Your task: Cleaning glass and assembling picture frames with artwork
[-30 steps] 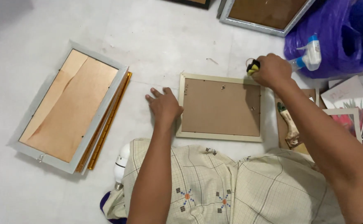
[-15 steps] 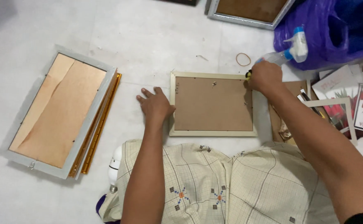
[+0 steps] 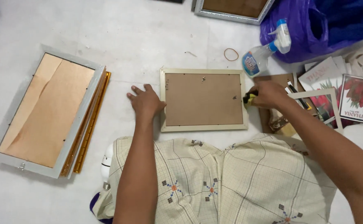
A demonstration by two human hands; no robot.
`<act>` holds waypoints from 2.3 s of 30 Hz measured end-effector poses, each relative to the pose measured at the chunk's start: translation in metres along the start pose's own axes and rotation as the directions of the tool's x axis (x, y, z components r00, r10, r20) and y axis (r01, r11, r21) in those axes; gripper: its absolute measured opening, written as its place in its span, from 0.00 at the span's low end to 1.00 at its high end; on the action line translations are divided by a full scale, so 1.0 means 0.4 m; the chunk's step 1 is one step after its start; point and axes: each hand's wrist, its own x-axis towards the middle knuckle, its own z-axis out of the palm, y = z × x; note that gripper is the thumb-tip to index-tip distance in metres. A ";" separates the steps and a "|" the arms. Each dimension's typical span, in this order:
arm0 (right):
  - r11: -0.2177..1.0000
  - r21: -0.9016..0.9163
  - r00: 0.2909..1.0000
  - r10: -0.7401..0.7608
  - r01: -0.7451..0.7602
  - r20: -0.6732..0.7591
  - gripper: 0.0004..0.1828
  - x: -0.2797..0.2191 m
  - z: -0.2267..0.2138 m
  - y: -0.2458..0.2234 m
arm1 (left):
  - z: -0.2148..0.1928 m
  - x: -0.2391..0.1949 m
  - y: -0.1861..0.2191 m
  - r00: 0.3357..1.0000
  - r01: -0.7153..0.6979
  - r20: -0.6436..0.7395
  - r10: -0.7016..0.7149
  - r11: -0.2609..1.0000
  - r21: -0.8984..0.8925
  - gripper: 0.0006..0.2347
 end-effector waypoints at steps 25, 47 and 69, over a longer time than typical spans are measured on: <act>0.974 0.185 0.984 0.103 -0.129 0.143 0.38 -0.261 0.220 -0.452 | -0.023 -0.026 -0.001 0.999 0.033 -0.023 -0.033 0.999 -0.029 0.42; 0.984 0.177 0.999 0.025 -0.032 0.043 0.33 -0.223 0.056 -0.212 | -0.048 -0.056 0.012 1.000 0.021 0.000 -0.021 0.999 -0.032 0.41; 0.897 0.199 0.849 -0.274 0.395 -0.451 0.24 -0.098 0.193 -0.143 | 0.087 -0.050 -0.026 0.964 -0.070 -0.257 0.075 0.997 0.031 0.30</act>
